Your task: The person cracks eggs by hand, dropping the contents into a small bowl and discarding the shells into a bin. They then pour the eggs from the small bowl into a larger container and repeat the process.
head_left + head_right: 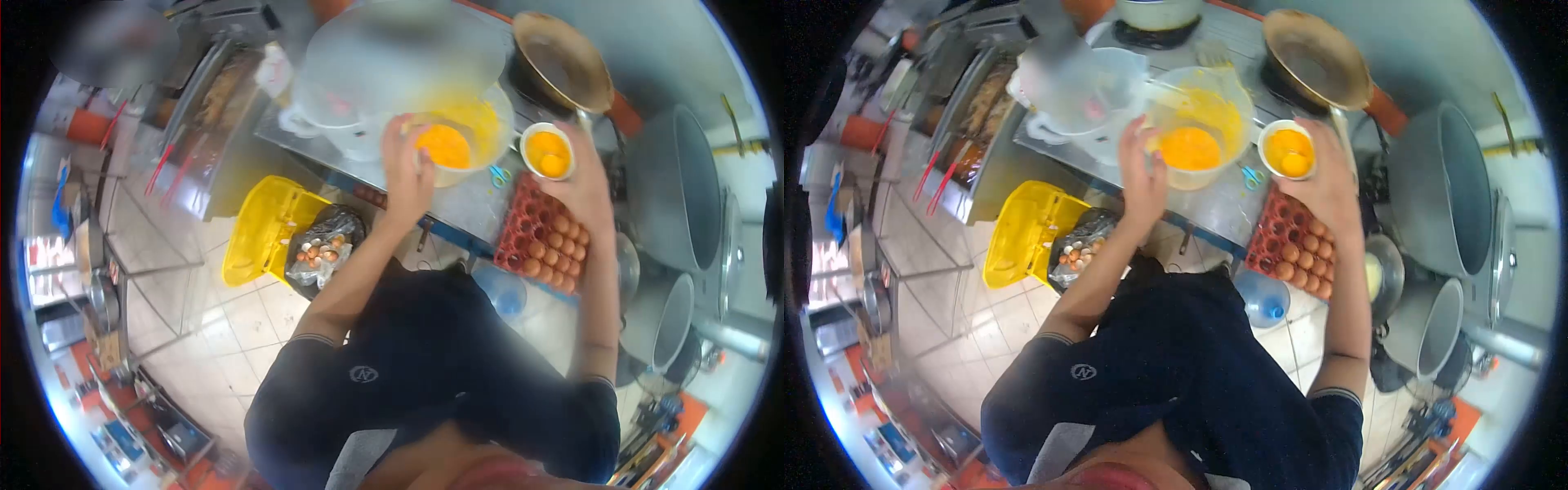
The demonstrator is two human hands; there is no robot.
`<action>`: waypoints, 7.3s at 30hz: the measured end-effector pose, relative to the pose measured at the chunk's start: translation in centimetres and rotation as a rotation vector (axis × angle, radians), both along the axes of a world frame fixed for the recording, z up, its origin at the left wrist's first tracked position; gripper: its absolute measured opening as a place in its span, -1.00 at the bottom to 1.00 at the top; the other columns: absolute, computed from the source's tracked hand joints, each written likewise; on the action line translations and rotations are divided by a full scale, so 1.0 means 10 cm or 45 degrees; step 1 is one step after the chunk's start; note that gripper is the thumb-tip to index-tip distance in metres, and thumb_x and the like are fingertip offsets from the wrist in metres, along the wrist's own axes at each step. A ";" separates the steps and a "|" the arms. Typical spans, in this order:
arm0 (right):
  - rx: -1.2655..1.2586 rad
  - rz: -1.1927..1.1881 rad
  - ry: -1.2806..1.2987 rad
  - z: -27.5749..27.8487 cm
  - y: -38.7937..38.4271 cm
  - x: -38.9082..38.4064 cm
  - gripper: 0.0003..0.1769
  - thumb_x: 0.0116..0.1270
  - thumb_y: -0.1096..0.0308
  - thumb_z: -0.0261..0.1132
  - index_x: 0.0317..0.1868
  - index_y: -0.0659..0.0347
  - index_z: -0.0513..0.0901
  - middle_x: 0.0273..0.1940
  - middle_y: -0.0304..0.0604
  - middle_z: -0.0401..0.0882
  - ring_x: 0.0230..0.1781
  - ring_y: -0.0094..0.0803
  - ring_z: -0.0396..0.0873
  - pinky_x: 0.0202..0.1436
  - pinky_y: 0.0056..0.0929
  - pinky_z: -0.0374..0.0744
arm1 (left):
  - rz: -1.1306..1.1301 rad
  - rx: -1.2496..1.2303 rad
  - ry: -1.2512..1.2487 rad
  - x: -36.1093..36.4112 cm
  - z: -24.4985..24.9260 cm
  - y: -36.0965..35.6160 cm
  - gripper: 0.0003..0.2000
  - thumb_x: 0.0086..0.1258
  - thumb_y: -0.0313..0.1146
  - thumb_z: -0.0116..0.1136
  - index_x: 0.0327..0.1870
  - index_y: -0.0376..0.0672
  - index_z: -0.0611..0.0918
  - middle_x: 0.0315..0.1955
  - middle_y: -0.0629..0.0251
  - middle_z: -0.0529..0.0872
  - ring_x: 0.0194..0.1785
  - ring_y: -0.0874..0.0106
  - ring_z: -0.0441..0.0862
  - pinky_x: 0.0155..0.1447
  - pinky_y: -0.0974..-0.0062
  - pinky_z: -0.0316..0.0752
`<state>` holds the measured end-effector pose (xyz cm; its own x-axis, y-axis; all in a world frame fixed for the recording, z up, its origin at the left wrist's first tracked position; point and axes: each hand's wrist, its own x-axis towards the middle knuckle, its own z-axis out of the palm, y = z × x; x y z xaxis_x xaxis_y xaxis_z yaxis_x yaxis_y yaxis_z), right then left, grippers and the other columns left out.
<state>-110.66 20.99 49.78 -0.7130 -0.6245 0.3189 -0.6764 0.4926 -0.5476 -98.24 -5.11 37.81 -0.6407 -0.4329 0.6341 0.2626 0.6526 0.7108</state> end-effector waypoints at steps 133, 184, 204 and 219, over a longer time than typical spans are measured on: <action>0.075 0.121 -0.798 -1.97 -0.23 0.44 -0.51 0.40 0.22 0.15 0.26 0.29 0.48 0.10 0.35 0.65 0.18 0.25 0.62 0.25 -0.02 0.55 | -0.413 -0.370 -0.814 0.01 -0.91 0.72 -0.46 0.34 -0.24 0.34 0.33 -0.20 0.52 -0.12 -0.11 0.74 -0.06 -0.11 0.73 0.02 0.01 0.63; 0.477 -0.170 -0.467 -1.77 1.77 -0.16 -0.15 0.15 0.35 0.49 0.49 -0.04 0.40 0.06 0.09 0.71 0.08 0.00 0.71 0.14 -0.12 0.67 | -0.170 0.208 0.057 0.28 0.34 0.23 -0.77 0.55 -0.67 -0.02 0.12 -0.27 0.55 0.09 -0.10 0.77 -0.11 0.47 0.66 -0.04 0.57 0.55; -0.949 -0.213 -0.835 -1.23 -0.02 0.31 -0.61 0.46 0.36 0.41 0.25 0.08 0.61 -0.16 -0.17 0.71 -0.27 -0.46 0.71 -0.19 -0.47 0.68 | 0.066 -0.361 -0.106 -0.03 0.18 0.06 -0.61 0.37 -0.61 0.01 0.22 -0.25 0.55 0.42 -0.03 0.52 0.53 -0.13 0.35 0.59 -0.03 0.19; -0.008 -0.075 0.157 -0.63 -0.73 0.24 -0.57 0.31 0.16 0.49 0.14 0.03 0.65 -0.25 0.03 0.77 -0.28 0.02 0.76 -0.23 -0.20 0.71 | 0.072 -0.280 -0.083 -0.03 0.15 0.07 -0.61 0.31 -0.58 0.04 0.19 -0.28 0.54 0.40 -0.06 0.51 0.52 -0.19 0.34 0.57 -0.06 0.22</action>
